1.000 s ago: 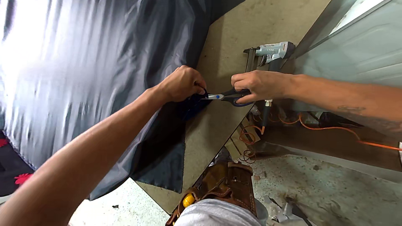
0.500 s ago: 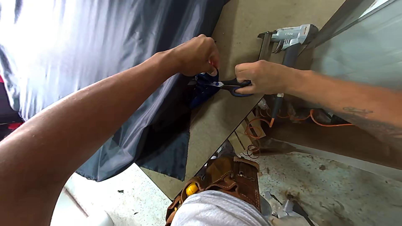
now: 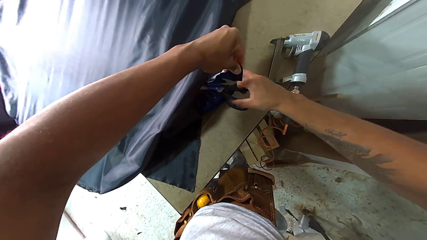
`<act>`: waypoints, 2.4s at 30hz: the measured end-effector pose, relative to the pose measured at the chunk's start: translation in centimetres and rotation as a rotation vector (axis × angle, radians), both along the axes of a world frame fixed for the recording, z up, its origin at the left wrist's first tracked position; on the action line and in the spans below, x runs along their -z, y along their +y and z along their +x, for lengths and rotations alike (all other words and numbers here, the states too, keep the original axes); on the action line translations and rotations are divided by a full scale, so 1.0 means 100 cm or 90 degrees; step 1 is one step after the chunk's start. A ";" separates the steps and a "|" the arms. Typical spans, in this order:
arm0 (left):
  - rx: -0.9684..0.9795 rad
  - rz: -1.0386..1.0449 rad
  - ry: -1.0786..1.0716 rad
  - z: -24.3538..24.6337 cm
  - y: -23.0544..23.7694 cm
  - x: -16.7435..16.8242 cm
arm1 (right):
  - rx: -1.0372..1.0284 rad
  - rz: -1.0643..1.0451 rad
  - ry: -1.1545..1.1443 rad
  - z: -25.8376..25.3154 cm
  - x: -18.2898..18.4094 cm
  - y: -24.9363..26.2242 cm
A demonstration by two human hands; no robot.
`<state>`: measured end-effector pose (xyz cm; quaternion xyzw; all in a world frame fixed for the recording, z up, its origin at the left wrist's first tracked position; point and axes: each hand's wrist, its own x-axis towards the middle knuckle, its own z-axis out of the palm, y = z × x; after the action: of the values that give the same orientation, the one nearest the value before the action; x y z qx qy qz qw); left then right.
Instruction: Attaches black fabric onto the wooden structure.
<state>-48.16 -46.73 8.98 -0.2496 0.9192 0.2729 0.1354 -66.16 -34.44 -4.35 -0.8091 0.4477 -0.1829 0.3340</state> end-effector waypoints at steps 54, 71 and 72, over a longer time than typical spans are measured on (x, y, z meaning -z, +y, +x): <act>-0.245 0.140 0.140 0.253 0.269 -0.149 | 0.224 0.086 0.040 0.040 -0.065 0.131; -0.952 0.440 0.049 0.329 0.681 0.097 | -0.688 0.299 0.250 0.233 -0.139 0.329; -0.946 0.447 0.079 0.330 0.691 0.087 | -0.752 0.305 0.262 0.251 -0.142 0.335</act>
<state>-15.14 22.35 0.26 -0.7206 0.3810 0.5760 -0.0613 -41.06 -0.94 9.89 -0.8403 0.0126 0.2931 0.4559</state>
